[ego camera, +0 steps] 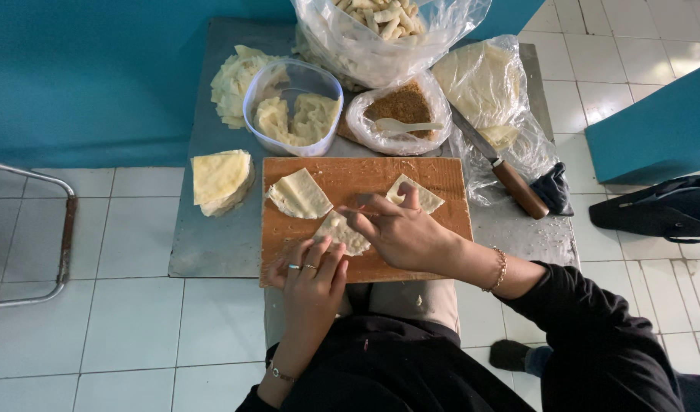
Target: The person sits on the floor with a wooden board on their lap, places a triangular dough wrapper on the board, spoons brown filling from a plastic-lined bowl onto it, and folds and pinches the wrapper closed, repeating this cycle for multiple wrappers and setting finished pieces aside.
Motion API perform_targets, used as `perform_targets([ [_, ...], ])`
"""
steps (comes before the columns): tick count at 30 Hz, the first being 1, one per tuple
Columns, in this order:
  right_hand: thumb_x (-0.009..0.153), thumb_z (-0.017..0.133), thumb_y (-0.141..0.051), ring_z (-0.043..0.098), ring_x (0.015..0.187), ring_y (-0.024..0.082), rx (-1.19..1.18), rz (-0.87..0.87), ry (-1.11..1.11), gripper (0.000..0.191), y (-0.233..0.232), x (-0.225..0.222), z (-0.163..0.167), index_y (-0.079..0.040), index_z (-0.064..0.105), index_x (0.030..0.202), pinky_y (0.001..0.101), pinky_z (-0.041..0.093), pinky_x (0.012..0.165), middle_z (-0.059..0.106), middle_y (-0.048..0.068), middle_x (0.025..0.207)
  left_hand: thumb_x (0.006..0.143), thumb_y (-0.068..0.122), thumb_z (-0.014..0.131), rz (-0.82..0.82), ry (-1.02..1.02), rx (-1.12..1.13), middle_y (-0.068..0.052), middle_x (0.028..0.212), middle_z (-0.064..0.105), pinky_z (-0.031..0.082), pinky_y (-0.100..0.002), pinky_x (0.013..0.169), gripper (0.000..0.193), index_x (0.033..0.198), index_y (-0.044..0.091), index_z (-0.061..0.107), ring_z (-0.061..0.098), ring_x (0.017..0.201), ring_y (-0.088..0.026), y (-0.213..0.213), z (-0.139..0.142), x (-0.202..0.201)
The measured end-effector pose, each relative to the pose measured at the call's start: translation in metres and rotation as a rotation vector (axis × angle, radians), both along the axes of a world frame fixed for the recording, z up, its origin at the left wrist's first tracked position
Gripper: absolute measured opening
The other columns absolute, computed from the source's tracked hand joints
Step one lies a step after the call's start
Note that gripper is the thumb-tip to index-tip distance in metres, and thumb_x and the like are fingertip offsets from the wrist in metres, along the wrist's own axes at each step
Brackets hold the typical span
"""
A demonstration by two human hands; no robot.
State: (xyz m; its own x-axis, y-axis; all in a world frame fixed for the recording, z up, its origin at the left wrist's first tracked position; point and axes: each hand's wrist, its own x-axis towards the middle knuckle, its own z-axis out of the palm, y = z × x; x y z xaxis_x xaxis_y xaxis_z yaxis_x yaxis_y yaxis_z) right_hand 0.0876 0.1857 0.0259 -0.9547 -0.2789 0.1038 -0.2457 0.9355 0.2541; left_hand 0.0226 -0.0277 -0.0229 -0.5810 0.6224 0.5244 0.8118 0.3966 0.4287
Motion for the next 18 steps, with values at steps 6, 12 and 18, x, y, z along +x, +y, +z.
perform_targets([
  [6,0.097,0.052,-0.028,0.037,0.148,0.016,0.042,0.089,0.011,0.049,-0.008,0.002,-0.01,-0.022,0.05,0.146,0.0658,0.029,0.106,0.05,-0.002,0.155,0.093,0.025,0.071,-0.01,0.006,0.011,-0.003,0.127,0.068,0.03,-0.053,0.102,0.026,0.115,0.012,0.075,0.058,0.123,-0.024,0.0,-0.001,-0.001],
  [12,0.104,0.046,-0.036,0.029,0.154,0.013,0.31,0.076,0.13,0.04,-0.016,0.011,-0.026,-0.031,0.051,0.144,0.0672,0.011,0.115,0.046,-0.002,0.163,0.094,0.025,0.071,-0.007,0.009,0.001,-0.002,0.125,0.066,0.03,-0.054,0.104,0.025,0.114,0.011,0.075,0.058,0.123,-0.024,-0.001,0.0,0.001],
  [18,0.102,0.045,-0.039,0.027,0.155,0.015,0.403,0.052,0.172,0.043,-0.022,0.01,-0.022,-0.034,0.051,0.144,0.0684,0.001,0.116,0.045,0.0,0.163,0.094,0.026,0.071,-0.015,0.019,0.01,-0.002,0.127,0.066,0.029,-0.054,0.104,0.023,0.113,0.012,0.075,0.058,0.124,-0.024,-0.002,-0.001,0.001],
])
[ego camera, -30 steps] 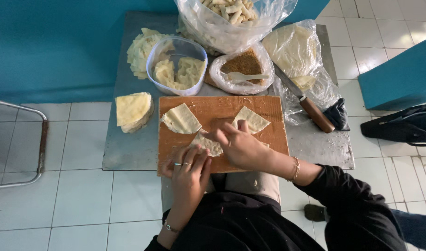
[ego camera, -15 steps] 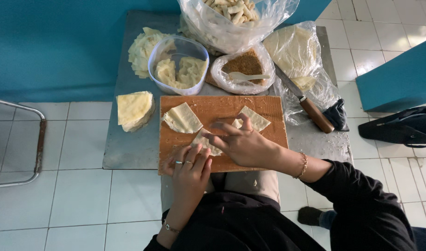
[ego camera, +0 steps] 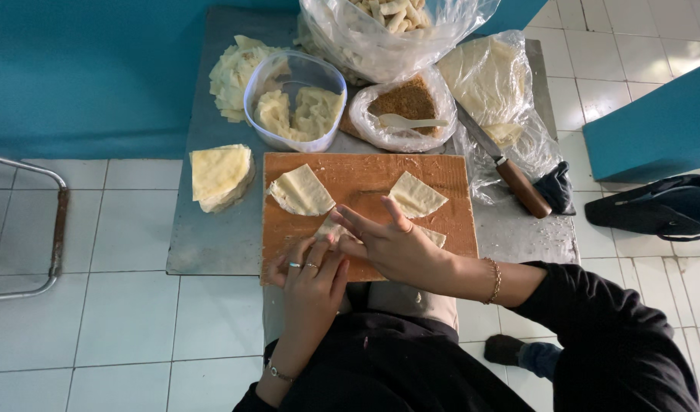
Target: The person sits on the floor with a wooden board on their lap, places a triangular dough wrapper on the board, spoons brown filling from a plastic-lined bowl onto it, and folds and pinches the wrapper closed, repeating this cycle for multiple wrappers and setting finished pieces aside.
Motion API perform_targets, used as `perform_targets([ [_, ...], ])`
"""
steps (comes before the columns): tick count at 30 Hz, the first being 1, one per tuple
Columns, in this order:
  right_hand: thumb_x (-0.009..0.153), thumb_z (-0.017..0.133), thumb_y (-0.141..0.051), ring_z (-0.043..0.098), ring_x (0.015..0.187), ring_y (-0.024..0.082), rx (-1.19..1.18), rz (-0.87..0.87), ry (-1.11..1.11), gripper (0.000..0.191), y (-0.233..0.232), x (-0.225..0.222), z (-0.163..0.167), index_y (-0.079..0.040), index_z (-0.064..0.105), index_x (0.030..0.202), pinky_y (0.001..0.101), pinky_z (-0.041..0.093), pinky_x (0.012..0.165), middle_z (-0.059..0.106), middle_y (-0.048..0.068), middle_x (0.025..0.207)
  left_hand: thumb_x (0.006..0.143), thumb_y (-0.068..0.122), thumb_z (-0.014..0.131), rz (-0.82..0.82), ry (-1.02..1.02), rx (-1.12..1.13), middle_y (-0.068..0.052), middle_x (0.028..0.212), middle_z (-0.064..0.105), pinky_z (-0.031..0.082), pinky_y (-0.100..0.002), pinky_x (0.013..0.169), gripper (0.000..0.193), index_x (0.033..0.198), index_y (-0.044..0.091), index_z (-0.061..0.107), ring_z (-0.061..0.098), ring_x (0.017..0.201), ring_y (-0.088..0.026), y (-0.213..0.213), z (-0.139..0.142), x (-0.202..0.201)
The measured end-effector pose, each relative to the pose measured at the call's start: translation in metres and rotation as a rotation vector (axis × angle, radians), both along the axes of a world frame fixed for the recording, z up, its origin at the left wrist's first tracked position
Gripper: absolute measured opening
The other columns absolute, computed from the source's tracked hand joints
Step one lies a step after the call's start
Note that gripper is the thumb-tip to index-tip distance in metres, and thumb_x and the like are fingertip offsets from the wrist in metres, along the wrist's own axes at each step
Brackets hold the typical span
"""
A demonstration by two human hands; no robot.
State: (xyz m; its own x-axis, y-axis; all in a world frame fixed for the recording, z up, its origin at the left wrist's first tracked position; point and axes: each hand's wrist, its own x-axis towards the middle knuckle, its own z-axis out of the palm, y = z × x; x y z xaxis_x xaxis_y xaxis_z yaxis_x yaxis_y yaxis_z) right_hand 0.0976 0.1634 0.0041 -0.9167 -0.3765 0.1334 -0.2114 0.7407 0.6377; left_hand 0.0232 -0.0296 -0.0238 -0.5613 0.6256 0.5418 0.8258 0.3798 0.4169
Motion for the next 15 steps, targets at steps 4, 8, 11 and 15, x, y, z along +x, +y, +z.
perform_targets([
  [4,0.092,0.049,-0.038,0.026,0.152,0.014,-0.005,-0.037,-0.076,0.053,0.0,-0.007,0.009,-0.035,0.05,0.145,0.0683,0.006,0.113,0.045,-0.002,0.162,0.095,0.026,0.071,0.007,0.007,0.0,-0.001,0.129,0.066,0.029,-0.053,0.105,0.023,0.114,0.014,0.075,0.058,0.124,-0.024,0.001,-0.002,0.0],
  [8,0.101,0.051,-0.039,0.025,0.155,0.016,0.03,-0.055,-0.111,0.046,0.01,-0.011,0.021,-0.03,0.052,0.146,0.0651,0.012,0.114,0.046,-0.004,0.16,0.095,0.025,0.071,-0.006,0.014,0.01,-0.002,0.131,0.065,0.029,-0.053,0.105,0.025,0.117,0.014,0.075,0.057,0.124,-0.023,0.001,-0.002,-0.001],
  [11,0.102,0.051,-0.04,0.025,0.155,0.016,0.027,-0.018,0.015,0.045,0.018,-0.007,0.029,-0.031,0.053,0.146,0.0646,0.013,0.116,0.045,-0.006,0.161,0.093,0.025,0.071,0.008,-0.013,-0.005,-0.001,0.13,0.065,0.029,-0.054,0.105,0.023,0.114,0.016,0.075,0.056,0.124,-0.023,0.001,-0.002,0.0],
  [15,0.1,0.051,-0.039,0.024,0.155,0.017,-0.045,0.057,-0.019,0.043,0.012,-0.003,0.023,-0.032,0.054,0.143,0.0663,0.007,0.116,0.044,-0.005,0.163,0.093,0.025,0.071,-0.007,-0.006,-0.004,-0.001,0.13,0.065,0.03,-0.054,0.104,0.023,0.113,0.014,0.075,0.056,0.124,-0.023,0.001,-0.003,-0.001],
])
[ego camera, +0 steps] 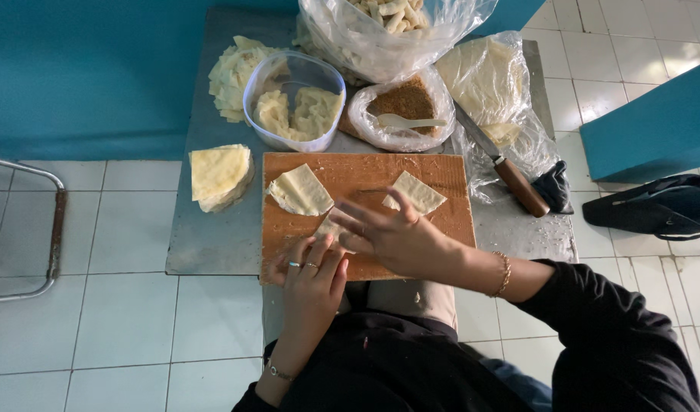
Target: The person sits on the floor with a wooden board on their lap, places a triangular dough wrapper on the board, spoons brown filling from a plastic-lined bowl onto it, and folds and pinches the wrapper closed, repeating this cycle for multiple wrappers and setting finished pieces aside.
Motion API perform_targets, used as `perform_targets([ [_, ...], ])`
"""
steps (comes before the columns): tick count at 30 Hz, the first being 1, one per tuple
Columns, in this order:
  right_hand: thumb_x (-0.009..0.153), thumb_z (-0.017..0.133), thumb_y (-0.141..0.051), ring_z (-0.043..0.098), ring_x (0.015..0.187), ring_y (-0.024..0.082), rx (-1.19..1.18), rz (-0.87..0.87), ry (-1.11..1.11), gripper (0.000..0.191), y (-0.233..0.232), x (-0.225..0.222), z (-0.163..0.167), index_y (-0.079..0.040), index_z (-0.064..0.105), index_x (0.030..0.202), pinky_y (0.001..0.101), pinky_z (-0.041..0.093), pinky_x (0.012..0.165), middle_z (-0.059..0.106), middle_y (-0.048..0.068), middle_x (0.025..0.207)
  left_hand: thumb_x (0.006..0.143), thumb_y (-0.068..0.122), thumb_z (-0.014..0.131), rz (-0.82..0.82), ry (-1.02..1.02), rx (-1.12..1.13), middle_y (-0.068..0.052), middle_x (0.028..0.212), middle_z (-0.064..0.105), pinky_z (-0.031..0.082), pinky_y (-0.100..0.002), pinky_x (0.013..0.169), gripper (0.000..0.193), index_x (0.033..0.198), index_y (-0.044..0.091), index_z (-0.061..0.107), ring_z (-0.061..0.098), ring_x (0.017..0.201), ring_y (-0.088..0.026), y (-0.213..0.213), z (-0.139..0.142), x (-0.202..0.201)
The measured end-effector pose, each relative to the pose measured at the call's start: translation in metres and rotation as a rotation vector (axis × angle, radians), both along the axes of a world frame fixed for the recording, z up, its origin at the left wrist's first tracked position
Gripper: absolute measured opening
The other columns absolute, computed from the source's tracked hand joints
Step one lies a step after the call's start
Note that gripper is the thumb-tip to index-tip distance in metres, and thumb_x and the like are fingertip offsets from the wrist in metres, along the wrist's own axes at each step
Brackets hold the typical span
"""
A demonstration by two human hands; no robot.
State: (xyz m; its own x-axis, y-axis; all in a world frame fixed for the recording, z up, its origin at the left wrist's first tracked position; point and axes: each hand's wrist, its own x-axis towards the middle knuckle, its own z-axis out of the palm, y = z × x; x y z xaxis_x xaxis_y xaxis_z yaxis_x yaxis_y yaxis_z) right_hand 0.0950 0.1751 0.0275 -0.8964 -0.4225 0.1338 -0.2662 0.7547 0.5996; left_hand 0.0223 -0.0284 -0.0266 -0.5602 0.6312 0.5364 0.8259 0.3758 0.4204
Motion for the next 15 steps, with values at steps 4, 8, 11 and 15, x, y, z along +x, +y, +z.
perform_targets([
  [4,0.101,0.051,-0.041,0.017,0.158,0.016,0.049,-0.008,0.012,0.045,-0.013,0.004,-0.012,-0.037,0.051,0.145,0.0685,-0.001,0.118,0.038,-0.002,0.167,0.092,0.025,0.071,-0.001,-0.005,-0.004,-0.002,0.132,0.065,0.03,-0.054,0.105,0.022,0.11,0.012,0.074,0.056,0.126,-0.026,-0.001,-0.002,0.0],
  [8,0.096,0.05,-0.046,0.013,0.158,0.017,0.09,-0.067,-0.089,0.052,-0.019,0.008,-0.016,-0.037,0.046,0.147,0.07,-0.002,0.116,0.033,-0.001,0.17,0.093,0.025,0.071,-0.004,0.003,-0.01,-0.003,0.131,0.065,0.03,-0.054,0.104,0.022,0.11,0.012,0.074,0.056,0.126,-0.026,-0.003,-0.002,0.001],
  [11,0.095,0.051,-0.046,0.012,0.158,0.017,0.129,-0.101,-0.08,0.058,-0.02,0.007,-0.015,-0.038,0.042,0.153,0.0706,-0.003,0.115,0.032,0.0,0.169,0.094,0.025,0.072,0.0,-0.028,-0.025,-0.001,0.129,0.065,0.03,-0.055,0.105,0.021,0.111,0.012,0.074,0.057,0.126,-0.023,-0.003,0.0,0.001],
  [15,0.097,0.051,-0.046,0.011,0.158,0.019,0.149,-0.136,-0.079,0.06,-0.022,0.005,-0.012,-0.036,0.041,0.155,0.0717,-0.002,0.115,0.032,0.001,0.169,0.093,0.025,0.071,-0.009,-0.008,-0.015,-0.002,0.13,0.065,0.029,-0.056,0.104,0.023,0.113,0.015,0.075,0.056,0.126,-0.025,-0.003,0.0,0.001],
])
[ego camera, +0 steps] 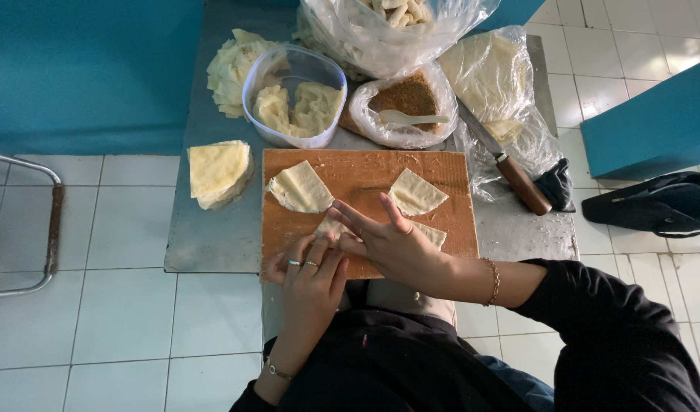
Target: The person sits on the floor with a wooden board on their lap, places a triangular dough wrapper on the board, spoons brown filling from a plastic-lined bowl onto it, and folds and pinches the wrapper closed, repeating this cycle for multiple wrappers and setting finished pieces aside.
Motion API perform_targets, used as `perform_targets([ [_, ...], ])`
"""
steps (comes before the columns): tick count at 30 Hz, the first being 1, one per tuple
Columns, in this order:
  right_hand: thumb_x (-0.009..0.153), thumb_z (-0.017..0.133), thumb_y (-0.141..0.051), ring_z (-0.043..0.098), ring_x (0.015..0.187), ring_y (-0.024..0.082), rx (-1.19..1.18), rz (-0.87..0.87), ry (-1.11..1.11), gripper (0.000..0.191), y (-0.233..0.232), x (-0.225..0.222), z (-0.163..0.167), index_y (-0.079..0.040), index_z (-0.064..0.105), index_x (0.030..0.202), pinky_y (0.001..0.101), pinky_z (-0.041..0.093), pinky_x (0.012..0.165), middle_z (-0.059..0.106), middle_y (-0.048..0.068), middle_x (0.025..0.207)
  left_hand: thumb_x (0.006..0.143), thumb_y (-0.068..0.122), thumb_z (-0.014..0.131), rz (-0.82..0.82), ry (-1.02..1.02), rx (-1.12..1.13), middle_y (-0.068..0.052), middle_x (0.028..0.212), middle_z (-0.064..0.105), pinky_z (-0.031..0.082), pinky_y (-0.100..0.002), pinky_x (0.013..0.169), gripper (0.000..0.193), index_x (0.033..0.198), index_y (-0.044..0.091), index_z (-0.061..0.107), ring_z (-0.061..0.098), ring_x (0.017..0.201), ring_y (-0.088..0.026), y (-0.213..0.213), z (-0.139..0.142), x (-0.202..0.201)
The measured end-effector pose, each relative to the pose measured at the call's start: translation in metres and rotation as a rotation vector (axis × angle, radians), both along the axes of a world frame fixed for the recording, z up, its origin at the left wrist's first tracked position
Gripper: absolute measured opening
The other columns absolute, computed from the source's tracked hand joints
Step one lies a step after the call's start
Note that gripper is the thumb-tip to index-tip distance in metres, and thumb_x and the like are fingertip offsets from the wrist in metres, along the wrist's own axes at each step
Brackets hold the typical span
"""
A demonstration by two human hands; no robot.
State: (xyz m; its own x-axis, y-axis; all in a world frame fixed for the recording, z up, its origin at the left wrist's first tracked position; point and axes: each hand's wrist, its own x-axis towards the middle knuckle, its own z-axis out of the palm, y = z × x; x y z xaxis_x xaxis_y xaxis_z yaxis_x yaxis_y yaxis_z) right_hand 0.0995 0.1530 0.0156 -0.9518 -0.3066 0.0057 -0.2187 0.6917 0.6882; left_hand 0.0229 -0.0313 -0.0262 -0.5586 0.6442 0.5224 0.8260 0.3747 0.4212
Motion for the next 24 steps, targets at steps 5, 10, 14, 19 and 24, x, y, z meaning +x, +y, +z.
perform_targets([
  [5,0.095,0.053,-0.045,0.015,0.158,0.021,-0.017,-0.024,0.026,0.058,0.002,-0.004,0.005,-0.032,0.047,0.151,0.0717,0.0,0.113,0.038,0.001,0.167,0.093,0.025,0.071,-0.002,-0.005,-0.015,-0.001,0.13,0.064,0.029,-0.055,0.104,0.025,0.116,0.015,0.074,0.056,0.126,-0.024,0.0,0.0,0.0],
  [10,0.091,0.061,-0.028,0.027,0.155,0.019,-0.241,-0.041,0.095,0.05,0.021,-0.01,0.018,-0.019,0.058,0.141,0.0717,0.013,0.11,0.051,0.0,0.156,0.094,0.025,0.07,0.004,0.006,0.009,-0.001,0.131,0.064,0.029,-0.055,0.104,0.025,0.117,0.016,0.074,0.056,0.126,-0.023,0.002,0.003,0.0],
  [14,0.087,0.055,-0.003,0.043,0.142,0.019,-0.918,-0.319,0.117,0.048,0.059,0.004,0.032,-0.015,0.051,0.133,0.063,0.024,0.107,0.059,-0.002,0.143,0.093,0.026,0.071,0.016,-0.011,-0.019,-0.002,0.128,0.064,0.027,-0.055,0.104,0.026,0.116,0.016,0.073,0.056,0.126,-0.023,0.003,0.005,0.0],
  [19,0.079,0.045,0.012,0.048,0.141,0.028,-1.497,-0.438,0.151,0.043,0.1,0.022,0.019,-0.007,0.031,0.115,0.0516,0.024,0.11,0.067,0.006,0.145,0.091,0.028,0.073,0.042,-0.018,-0.04,-0.005,0.125,0.059,0.025,-0.056,0.103,0.025,0.113,0.016,0.071,0.052,0.127,-0.027,0.01,0.007,0.003],
  [24,0.078,0.043,0.01,0.05,0.14,0.023,-1.643,-0.425,0.15,0.046,0.103,0.025,-0.014,-0.008,0.03,0.118,0.0455,0.036,0.107,0.065,0.003,0.148,0.094,0.025,0.072,-0.149,-0.019,-0.035,-0.007,0.135,0.055,0.026,-0.06,0.104,0.037,0.128,0.012,0.066,0.049,0.134,-0.027,0.042,0.009,0.012],
])
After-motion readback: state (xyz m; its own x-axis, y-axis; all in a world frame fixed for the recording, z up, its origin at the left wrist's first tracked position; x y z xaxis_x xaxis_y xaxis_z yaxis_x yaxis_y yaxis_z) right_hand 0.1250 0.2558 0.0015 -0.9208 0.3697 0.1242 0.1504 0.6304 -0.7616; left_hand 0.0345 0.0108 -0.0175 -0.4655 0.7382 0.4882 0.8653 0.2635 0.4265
